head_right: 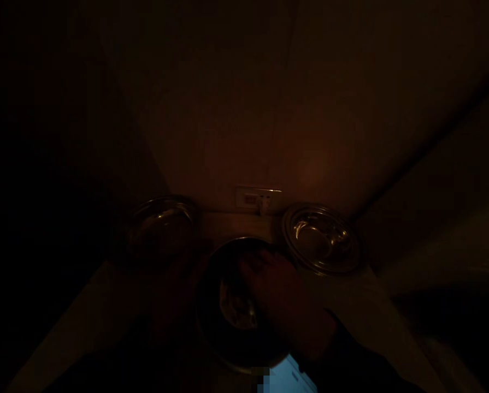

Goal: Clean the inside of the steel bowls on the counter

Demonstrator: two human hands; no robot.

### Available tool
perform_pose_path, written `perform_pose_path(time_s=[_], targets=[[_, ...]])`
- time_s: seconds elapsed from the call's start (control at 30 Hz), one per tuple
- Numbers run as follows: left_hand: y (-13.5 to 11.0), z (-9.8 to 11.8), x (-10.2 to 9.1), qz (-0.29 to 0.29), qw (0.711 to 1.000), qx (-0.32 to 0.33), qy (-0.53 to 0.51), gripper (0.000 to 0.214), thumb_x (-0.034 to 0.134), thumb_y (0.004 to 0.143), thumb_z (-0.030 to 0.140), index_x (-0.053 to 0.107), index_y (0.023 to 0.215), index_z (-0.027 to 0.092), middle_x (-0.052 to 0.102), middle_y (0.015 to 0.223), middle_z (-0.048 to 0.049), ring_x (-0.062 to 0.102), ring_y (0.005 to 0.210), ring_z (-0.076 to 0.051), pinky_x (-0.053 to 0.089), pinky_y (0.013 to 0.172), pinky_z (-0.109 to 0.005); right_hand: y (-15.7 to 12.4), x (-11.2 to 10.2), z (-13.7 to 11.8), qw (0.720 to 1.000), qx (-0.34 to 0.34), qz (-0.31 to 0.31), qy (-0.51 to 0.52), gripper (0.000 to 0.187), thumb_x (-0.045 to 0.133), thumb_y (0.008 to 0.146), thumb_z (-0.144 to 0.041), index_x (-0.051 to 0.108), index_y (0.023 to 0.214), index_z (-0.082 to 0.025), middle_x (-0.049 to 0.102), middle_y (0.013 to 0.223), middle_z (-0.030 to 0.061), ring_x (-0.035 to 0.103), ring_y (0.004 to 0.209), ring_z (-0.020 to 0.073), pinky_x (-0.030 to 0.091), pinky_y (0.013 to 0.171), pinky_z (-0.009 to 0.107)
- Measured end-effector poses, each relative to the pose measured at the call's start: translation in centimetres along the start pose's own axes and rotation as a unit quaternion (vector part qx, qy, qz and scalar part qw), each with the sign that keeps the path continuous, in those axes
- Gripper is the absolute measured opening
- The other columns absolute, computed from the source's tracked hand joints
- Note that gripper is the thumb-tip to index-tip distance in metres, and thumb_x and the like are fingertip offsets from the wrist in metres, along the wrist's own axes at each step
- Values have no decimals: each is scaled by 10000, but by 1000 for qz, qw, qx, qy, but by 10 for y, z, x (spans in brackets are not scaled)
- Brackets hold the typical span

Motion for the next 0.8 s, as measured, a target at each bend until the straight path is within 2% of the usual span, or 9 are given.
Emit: perform_pose_path(time_s=[0.07,0.13,0.2,0.27,0.37,0.5,0.63,0.73,0.8], targets=[[1,-5,3,-8,999,-27,-27,400,512,880,368,594,1235,203,583,1369,-88,533,1264,-241,381,1098,-404,-3,4,-2,997,10,-61,40,403,519,856,-50,587,1245,-135,659,1212,158,637,1052,293,548,853,452],[3,-9,5,-22,997,-48,-48,403,492,889,373,598,1244,212,567,1389,-79,505,1293,-244,337,1128,-418,-7,2,-3,992,-6,-100,78,445,562,872,-145,542,1316,-128,602,1308,159,562,1180,316,508,935,469],[5,-13,6,-37,996,-50,-67,408,479,894,378,602,1249,219,566,1392,-69,494,1303,-240,316,1139,-415,-12,-1,-4,987,-30,-113,110,482,563,905,-295,513,1358,-138,538,1388,148,478,1271,336,460,995,503],[7,-16,8,-44,995,-39,-80,398,476,894,375,619,1229,216,581,1375,-67,498,1297,-237,314,1140,-405,-14,-2,-5,984,-37,-118,131,482,508,937,-393,521,1361,-166,518,1413,127,465,1283,335,442,1011,523],[9,-20,10,-49,994,-19,-92,367,467,896,343,648,1189,216,616,1332,-58,519,1272,-230,300,1145,-395,-12,5,-6,986,-34,-107,126,404,480,950,-305,562,1325,-179,545,1391,104,487,1268,317,424,1031,531],[9,-21,13,-52,990,-11,-128,363,479,888,351,648,1183,224,658,1270,-51,584,1191,-226,376,1091,-388,-5,19,-3,990,-42,-63,117,404,485,925,-198,563,1310,-103,546,1376,163,461,1302,300,391,1078,497],[8,-15,15,-23,990,-13,-137,343,468,885,306,661,1144,191,672,1245,-65,594,1175,-220,405,1060,-362,-8,16,1,983,-65,-90,146,449,469,932,-184,499,1367,-83,462,1447,179,380,1364,289,397,1085,463],[6,-11,17,-9,990,-12,-139,339,453,890,299,672,1124,186,680,1228,-65,596,1169,-217,388,1072,-360,-16,10,1,978,-97,-117,142,413,473,937,-202,540,1335,-114,491,1432,148,386,1361,275,366,1108,455],[6,-11,18,-12,988,-14,-154,339,455,891,312,676,1120,195,679,1231,-60,597,1168,-218,389,1069,-361,-20,11,0,980,-103,-119,121,420,468,936,-197,532,1345,-125,497,1431,136,404,1348,279,392,1089,460]])
Point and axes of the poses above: each hand's wrist, its own y-axis towards the middle knuckle, its own x-axis out of the palm, z = x × y, the point moved 1 cm from there along y, towards the middle knuckle
